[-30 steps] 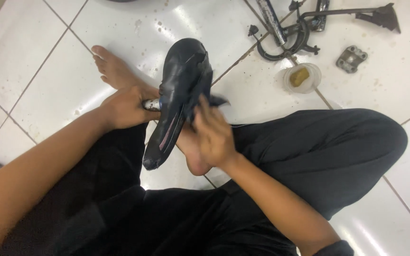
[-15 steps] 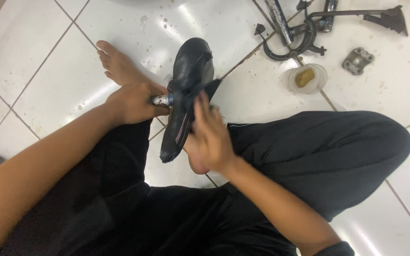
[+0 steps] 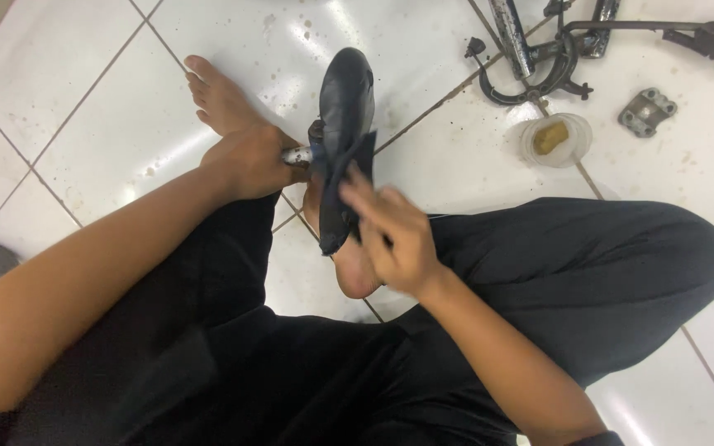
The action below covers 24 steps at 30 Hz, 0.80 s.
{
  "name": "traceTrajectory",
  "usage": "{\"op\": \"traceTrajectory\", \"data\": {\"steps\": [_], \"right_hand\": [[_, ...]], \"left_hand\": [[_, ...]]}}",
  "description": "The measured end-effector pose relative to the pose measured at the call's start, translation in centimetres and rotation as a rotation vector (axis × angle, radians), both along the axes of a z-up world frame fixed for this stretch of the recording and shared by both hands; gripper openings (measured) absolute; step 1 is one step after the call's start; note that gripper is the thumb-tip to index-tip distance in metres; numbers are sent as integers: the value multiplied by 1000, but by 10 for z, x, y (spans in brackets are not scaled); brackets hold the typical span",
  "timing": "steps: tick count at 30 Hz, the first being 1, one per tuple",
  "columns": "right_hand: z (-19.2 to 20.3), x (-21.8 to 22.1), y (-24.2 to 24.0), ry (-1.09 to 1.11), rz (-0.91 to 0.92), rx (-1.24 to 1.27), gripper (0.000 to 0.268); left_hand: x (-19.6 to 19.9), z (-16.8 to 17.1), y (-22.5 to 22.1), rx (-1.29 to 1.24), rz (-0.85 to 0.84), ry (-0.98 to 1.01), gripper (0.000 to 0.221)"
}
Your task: Polishing a bicycle seat and its metal post using a cloth and cleaning solution while sitting on the floor.
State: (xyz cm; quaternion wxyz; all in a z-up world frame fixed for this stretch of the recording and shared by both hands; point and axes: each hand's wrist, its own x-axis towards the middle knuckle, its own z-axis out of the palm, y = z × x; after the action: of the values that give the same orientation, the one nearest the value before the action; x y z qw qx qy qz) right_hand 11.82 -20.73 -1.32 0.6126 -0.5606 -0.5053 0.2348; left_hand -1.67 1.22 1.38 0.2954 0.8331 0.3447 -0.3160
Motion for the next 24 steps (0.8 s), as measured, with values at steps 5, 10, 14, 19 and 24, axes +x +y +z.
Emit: {"op": "traceTrajectory", "data": {"steps": [5, 10, 14, 19, 24], "right_hand": [[3, -14, -18, -3, 62, 62, 38], [-10, -4, -1, -89, 74, 47, 39], [-1, 4, 14, 47, -8, -52, 37], [3, -10, -8, -49, 96, 77, 34], [-15, 4, 6, -243, 22, -74, 39]], "left_hand": [[20, 18, -7, -23, 63, 147, 37], [0, 2, -1, -6, -42, -144, 38], [22, 22, -9, 18, 58, 142, 38], [6, 15, -9, 83, -199, -190, 44], [39, 49, -26, 79, -351, 148, 31]]}}
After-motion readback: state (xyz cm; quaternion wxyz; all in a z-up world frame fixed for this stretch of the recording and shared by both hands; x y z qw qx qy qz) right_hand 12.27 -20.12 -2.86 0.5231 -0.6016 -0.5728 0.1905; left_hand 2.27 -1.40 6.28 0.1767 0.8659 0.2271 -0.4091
